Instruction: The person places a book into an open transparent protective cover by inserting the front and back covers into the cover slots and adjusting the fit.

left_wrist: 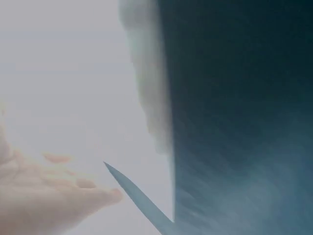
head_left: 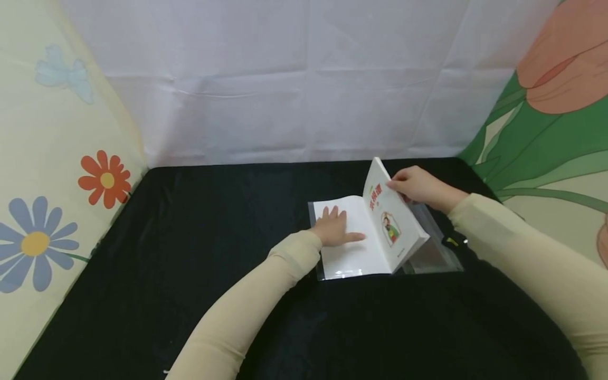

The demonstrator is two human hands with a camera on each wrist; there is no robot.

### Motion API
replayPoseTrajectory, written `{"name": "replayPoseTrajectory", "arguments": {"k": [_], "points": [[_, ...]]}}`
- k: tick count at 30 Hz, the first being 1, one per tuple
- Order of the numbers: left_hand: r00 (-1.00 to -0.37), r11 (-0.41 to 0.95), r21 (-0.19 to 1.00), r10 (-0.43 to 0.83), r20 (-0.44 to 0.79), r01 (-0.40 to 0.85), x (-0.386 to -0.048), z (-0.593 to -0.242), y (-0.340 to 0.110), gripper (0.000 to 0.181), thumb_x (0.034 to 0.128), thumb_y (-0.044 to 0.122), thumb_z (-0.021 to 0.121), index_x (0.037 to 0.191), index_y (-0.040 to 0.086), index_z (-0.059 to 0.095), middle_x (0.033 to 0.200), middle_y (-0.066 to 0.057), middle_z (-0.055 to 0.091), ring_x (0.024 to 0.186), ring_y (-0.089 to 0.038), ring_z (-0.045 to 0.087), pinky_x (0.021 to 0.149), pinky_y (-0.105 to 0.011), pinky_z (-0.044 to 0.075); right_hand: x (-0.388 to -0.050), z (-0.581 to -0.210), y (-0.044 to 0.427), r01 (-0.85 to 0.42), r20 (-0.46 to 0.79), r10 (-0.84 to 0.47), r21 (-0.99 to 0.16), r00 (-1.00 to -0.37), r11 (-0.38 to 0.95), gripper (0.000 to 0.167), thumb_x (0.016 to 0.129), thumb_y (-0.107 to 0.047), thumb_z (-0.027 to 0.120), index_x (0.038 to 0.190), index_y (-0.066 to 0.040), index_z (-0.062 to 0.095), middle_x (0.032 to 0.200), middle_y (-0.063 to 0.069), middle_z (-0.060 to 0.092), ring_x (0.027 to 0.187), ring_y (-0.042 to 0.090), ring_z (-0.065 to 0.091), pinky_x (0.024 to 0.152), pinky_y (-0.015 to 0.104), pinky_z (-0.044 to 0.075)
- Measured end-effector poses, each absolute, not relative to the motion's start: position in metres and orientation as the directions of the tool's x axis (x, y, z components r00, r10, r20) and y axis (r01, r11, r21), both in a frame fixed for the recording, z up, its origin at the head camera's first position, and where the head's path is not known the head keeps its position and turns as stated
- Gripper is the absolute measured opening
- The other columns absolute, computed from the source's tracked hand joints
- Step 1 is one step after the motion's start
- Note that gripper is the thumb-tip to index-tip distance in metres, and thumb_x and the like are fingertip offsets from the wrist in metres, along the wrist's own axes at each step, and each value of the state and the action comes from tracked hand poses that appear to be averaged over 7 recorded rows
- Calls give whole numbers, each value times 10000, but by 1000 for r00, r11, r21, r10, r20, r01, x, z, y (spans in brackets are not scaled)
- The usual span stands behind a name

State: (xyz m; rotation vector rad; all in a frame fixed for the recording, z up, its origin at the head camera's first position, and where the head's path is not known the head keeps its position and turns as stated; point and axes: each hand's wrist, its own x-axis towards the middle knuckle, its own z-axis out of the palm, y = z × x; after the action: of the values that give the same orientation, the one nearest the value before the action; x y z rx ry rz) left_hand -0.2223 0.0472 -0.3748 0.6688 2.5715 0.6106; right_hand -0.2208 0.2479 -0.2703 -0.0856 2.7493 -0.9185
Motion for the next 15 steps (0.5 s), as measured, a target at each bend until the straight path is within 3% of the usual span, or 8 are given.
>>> {"name": "replayPoseTrajectory", "arguments": {"k": [3, 6, 8, 10, 15], "points": [[-792, 602, 759, 577, -201, 246, -217, -365, 56, 777, 983, 512, 480, 1519, 2, 240, 1571, -176, 247, 1460, -280, 172, 1158, -372, 187, -221, -271, 247, 31, -221, -132, -607, -966, 794, 412, 1031, -193, 474, 1208, 176, 524, 993, 251, 645, 689, 128, 608, 595, 327, 527], [-754, 315, 941, 646, -119, 121, -210, -356, 65, 598, 1021, 406, 453, 1488, 60, 315, 1435, -129, 455, 1344, -194, 396, 1093, -334, 305, -221, -272, 246, 35, -230, -134, -611, -964, 791, 426, 1034, -199, 468, 1225, 180, 511, 1013, 268, 641, 678, 127, 625, 599, 351, 549], [-733, 159, 986, 676, -77, 43, -205, -350, 71, 506, 1028, 350, 458, 1466, 119, 352, 1281, -64, 550, 1182, -135, 514, 1025, -328, 377, -220, -273, 245, 34, -232, -137, -611, -963, 791, 428, 1035, -203, 467, 1225, 178, 511, 993, 254, 644, 663, 130, 621, 588, 355, 548], [-729, 76, 997, 683, -47, 6, -201, -346, 77, 472, 1027, 313, 471, 1455, 147, 363, 1145, 6, 577, 1033, -75, 544, 964, -296, 412, -220, -274, 244, 29, -231, -141, -607, -963, 794, 430, 1035, -212, 466, 1219, 173, 521, 958, 228, 647, 656, 134, 609, 574, 352, 542], [-762, 41, 997, 642, -78, -67, -194, -340, 86, 511, 1007, 348, 497, 1443, 125, 353, 1111, 66, 518, 949, -28, 497, 888, -262, 424, -219, -277, 242, 17, -226, -153, -611, -962, 792, 458, 1039, -250, 459, 1217, 165, 533, 954, 205, 634, 710, 140, 596, 567, 327, 538]]}}
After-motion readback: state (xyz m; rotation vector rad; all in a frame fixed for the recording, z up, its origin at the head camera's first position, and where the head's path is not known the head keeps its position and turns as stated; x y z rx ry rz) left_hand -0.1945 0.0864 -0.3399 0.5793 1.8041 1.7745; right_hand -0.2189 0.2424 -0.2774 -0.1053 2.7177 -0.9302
